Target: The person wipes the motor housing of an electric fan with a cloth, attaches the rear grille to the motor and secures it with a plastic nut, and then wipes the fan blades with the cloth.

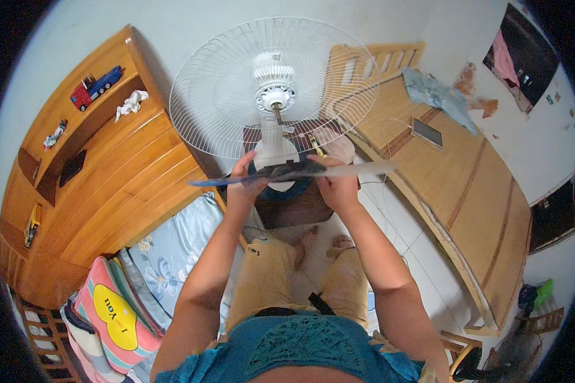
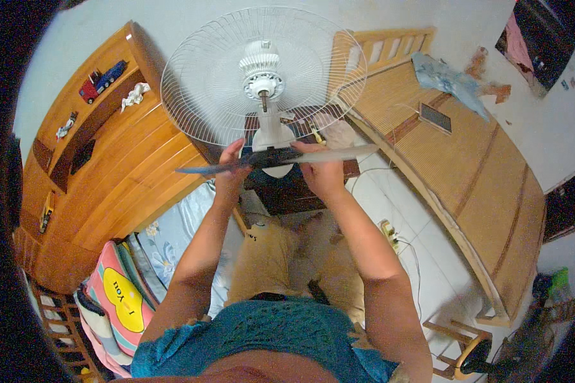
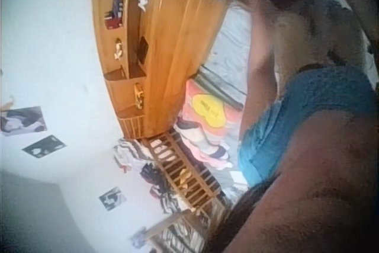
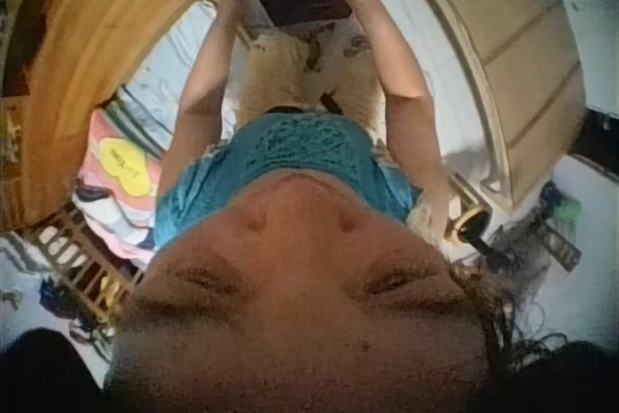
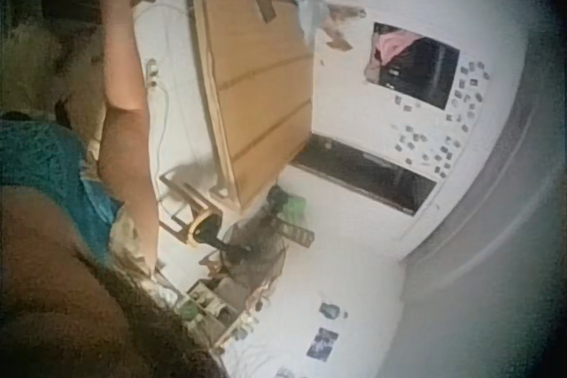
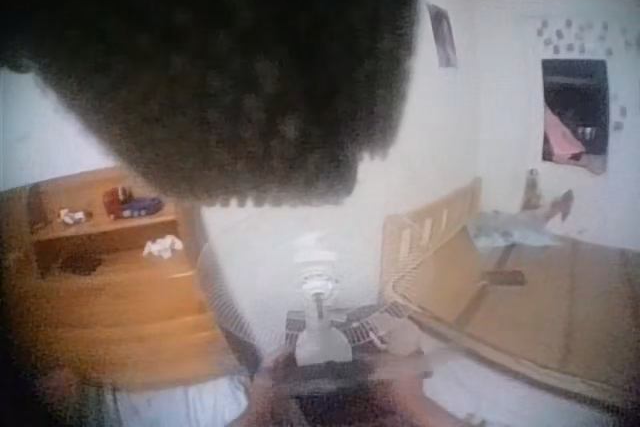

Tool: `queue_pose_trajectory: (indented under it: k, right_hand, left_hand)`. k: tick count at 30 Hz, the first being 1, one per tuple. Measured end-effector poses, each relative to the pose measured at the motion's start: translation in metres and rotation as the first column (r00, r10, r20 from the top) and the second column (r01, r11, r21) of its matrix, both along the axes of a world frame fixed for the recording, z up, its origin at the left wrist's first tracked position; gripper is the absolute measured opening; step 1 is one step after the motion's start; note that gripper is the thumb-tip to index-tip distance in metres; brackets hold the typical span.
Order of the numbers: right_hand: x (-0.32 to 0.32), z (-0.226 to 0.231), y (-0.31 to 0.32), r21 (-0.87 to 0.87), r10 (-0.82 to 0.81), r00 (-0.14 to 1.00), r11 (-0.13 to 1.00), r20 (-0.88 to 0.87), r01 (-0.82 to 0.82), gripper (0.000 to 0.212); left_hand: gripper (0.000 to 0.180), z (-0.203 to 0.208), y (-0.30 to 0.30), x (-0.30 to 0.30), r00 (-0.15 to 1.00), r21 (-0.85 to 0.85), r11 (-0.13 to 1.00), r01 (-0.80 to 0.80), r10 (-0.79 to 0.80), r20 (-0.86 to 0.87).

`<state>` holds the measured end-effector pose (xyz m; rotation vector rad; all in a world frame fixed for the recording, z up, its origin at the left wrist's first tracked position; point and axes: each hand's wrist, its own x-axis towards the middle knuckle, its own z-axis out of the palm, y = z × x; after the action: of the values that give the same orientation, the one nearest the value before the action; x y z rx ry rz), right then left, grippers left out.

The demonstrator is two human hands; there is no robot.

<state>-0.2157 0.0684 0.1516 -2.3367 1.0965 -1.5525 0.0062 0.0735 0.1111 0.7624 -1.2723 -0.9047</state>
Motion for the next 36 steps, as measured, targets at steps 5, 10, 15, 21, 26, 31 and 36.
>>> queue_pose_trajectory:
  k: [5,10,15,21,26,31,36]
  right_hand:
    - [0.002,-0.01,0.002,0.155,0.044,0.987,0.988,-0.154,-0.019,0.042]
    - [-0.002,-0.017,-0.007,0.542,0.445,0.894,0.739,0.053,-0.4,0.034]
    - [-0.014,-0.02,-0.046,0.688,0.24,0.755,0.312,0.61,-0.655,0.03]
    - [0.01,0.011,-0.029,0.686,0.42,0.648,0.079,0.635,-0.723,0.036]
    - [0.03,0.023,-0.028,0.674,0.385,0.606,-0.058,0.696,-0.736,0.04]
    - [0.045,0.043,-0.013,0.741,0.624,0.636,0.132,0.454,-0.659,0.041]
    - [0.041,0.022,-0.013,0.809,0.588,0.791,0.373,0.171,-0.453,0.042]
  left_hand:
    - [0.051,-0.047,0.024,-0.002,0.933,0.251,0.968,-0.028,0.115,-0.34]
    - [0.031,-0.026,0.053,0.028,0.848,0.29,0.936,0.2,-0.017,-0.529]
    - [0.04,-0.035,0.056,0.093,0.909,0.092,0.975,0.201,-0.151,-0.389]
    - [0.039,-0.021,0.024,0.084,0.916,-0.314,0.89,0.33,-0.382,-0.123]
    - [0.036,-0.002,0.016,0.08,0.886,-0.315,0.858,0.405,-0.454,-0.098]
    - [0.03,0.009,0.02,0.073,0.893,-0.267,0.897,0.352,-0.407,-0.191]
    - [0.019,0.016,0.004,0.056,0.762,-0.392,0.81,0.436,-0.564,-0.318]
